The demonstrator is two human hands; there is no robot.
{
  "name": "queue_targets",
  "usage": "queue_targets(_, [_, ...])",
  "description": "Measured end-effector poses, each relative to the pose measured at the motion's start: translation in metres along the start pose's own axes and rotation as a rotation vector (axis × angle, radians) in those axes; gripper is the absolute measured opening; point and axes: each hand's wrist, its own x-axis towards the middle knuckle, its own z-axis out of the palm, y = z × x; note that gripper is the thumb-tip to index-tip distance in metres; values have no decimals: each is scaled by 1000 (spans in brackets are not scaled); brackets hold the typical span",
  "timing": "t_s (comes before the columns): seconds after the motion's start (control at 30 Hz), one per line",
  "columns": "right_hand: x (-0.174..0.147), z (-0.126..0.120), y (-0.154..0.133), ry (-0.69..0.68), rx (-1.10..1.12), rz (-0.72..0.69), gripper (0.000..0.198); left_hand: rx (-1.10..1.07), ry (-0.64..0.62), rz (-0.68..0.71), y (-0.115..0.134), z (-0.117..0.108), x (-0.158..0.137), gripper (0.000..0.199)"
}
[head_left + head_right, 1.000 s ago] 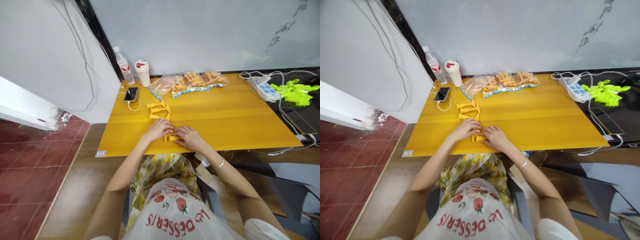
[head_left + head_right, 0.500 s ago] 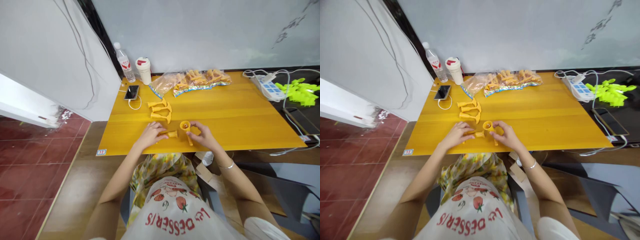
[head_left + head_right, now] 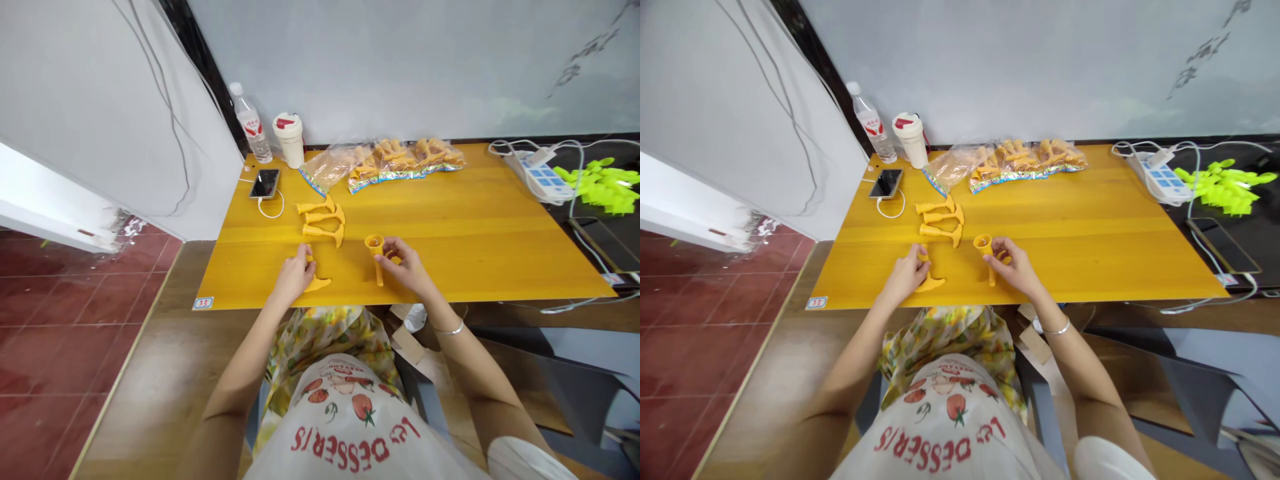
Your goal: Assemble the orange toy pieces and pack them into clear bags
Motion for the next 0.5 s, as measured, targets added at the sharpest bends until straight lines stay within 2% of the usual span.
queue_targets(0.07, [1,3,2,-18,-10,-2,35,47,20,34,0,-2,0,26])
queue_targets(0.17, [3,4,7,-32,-63,1,35,150,63,239,-9,-11,0,35])
queue_targets(0.27, [8,3,11,-28,-167,4,34,252,31,408,-18,-18,1,41])
queue_targets(0.37, [18,7,13,-40,-371,20,31,315,20,377,-15,-12,4,33])
queue_targets(0.5, [32,16,12,-70,-720,114,31,404,61,297,4,2,5,31])
